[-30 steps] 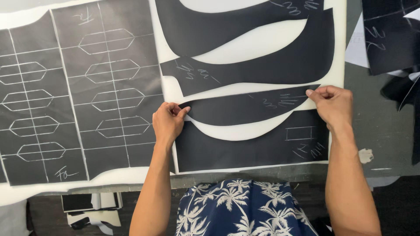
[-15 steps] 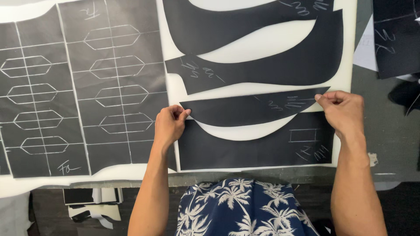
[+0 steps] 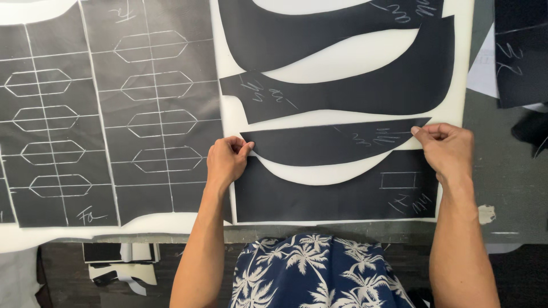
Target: The person picks up black fabric pieces from the floor, arranges them on a white surface, and then uses shears to cut through a large sheet of black fabric with printed white outlines.
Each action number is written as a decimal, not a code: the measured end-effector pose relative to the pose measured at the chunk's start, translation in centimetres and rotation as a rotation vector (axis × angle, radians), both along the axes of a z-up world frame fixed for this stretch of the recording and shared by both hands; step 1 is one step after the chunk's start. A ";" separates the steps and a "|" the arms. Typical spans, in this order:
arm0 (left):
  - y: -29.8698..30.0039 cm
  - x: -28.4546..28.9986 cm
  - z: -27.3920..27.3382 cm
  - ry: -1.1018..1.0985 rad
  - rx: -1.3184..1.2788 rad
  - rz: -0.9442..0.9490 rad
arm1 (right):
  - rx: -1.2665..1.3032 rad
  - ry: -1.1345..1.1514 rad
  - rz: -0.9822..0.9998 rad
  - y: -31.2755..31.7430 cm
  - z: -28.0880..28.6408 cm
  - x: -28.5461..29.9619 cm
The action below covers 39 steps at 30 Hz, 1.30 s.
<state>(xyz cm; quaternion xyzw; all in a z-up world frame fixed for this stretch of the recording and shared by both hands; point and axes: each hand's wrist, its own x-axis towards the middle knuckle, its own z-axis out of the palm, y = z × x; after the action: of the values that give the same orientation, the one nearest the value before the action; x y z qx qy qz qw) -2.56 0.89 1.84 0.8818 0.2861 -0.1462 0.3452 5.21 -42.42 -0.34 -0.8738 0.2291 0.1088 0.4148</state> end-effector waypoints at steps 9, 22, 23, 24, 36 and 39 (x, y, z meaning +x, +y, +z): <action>0.8 2.5 0.3 -0.219 0.129 0.101 | -0.061 -0.140 -0.128 -1.9 0.8 3.3; -0.2 5.7 -0.7 -0.178 -0.049 0.233 | -0.044 -0.239 -0.036 -3.1 -0.3 8.7; -0.3 5.7 -0.7 -0.168 -0.020 0.211 | -0.053 -0.249 -0.042 -3.3 -0.4 8.7; -0.5 5.6 -0.8 -0.158 0.009 0.189 | -0.063 -0.258 -0.047 -3.5 -0.6 8.7; -0.5 5.7 -1.1 -0.124 -0.005 0.174 | -0.058 -0.237 -0.081 -2.8 -0.2 8.0; -0.5 5.6 -0.9 -0.128 -0.007 0.183 | 0.029 -0.227 -0.110 -2.6 -0.3 8.1</action>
<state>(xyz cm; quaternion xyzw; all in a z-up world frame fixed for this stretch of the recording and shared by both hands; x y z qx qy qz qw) 3.02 0.37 0.97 0.8584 0.3422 -0.0583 0.3777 13.30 -45.07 -0.66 -0.8606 0.2265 -0.0104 0.4560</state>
